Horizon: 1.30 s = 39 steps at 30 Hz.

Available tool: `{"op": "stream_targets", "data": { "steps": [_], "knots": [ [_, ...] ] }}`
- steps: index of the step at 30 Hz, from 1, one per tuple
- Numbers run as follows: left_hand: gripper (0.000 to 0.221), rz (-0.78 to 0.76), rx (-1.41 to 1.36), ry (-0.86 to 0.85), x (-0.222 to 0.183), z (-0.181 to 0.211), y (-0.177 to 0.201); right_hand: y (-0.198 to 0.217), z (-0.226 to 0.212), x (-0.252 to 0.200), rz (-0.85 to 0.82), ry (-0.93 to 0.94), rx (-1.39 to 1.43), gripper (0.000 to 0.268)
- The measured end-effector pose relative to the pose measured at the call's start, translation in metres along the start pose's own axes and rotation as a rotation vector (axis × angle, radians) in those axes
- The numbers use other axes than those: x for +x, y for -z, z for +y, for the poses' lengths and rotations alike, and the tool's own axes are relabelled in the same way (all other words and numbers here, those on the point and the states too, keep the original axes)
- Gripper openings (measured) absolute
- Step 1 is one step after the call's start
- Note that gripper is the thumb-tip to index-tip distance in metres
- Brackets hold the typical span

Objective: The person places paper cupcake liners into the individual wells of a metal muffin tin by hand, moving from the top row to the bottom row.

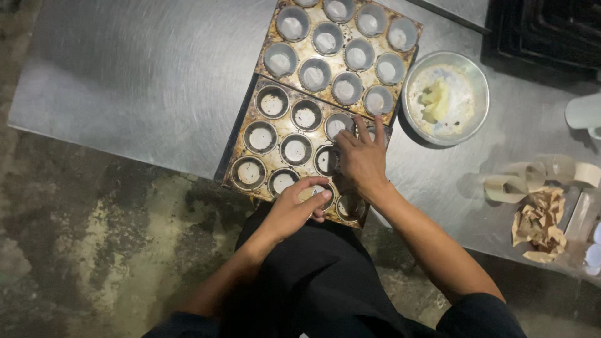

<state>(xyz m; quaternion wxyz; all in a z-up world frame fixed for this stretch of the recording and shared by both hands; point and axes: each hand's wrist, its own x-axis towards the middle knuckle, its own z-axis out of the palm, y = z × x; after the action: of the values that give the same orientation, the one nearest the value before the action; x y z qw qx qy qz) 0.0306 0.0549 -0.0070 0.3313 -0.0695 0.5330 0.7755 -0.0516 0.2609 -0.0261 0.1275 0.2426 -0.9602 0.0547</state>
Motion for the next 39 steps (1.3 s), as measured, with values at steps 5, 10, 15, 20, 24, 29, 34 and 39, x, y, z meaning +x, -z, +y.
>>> {"op": "stream_targets", "data": {
  "steps": [5,10,15,20,24,29,34,39],
  "knots": [
    [0.041,0.034,-0.060,-0.007,0.010,0.009,-0.006,0.021,-0.001,-0.011,0.160,-0.073,0.211,0.025],
    [0.038,0.067,-0.377,0.008,0.035,0.009,-0.022,0.075,-0.016,-0.049,0.013,-0.508,0.338,0.017],
    [0.041,0.096,-0.270,-0.093,0.071,0.013,-0.066,0.113,-0.020,-0.052,0.174,-0.058,0.589,0.032],
    [0.041,0.131,-0.232,-0.043,0.106,-0.002,-0.115,0.101,0.020,-0.072,0.141,-0.197,0.666,0.016],
    [0.043,0.172,-0.186,-0.028,0.137,-0.008,-0.145,0.093,0.059,-0.090,0.182,-0.296,0.794,0.017],
    [0.046,0.219,-0.194,-0.031,0.169,-0.018,-0.170,0.087,0.116,-0.109,0.069,-0.390,1.024,0.009],
    [0.054,0.302,-0.291,0.028,0.180,-0.024,-0.182,0.086,0.202,-0.109,0.106,-0.854,0.982,0.018],
    [0.058,0.234,-0.250,0.040,0.193,-0.029,-0.190,0.049,0.258,-0.076,0.401,-0.614,0.538,0.016]
  ]
}}
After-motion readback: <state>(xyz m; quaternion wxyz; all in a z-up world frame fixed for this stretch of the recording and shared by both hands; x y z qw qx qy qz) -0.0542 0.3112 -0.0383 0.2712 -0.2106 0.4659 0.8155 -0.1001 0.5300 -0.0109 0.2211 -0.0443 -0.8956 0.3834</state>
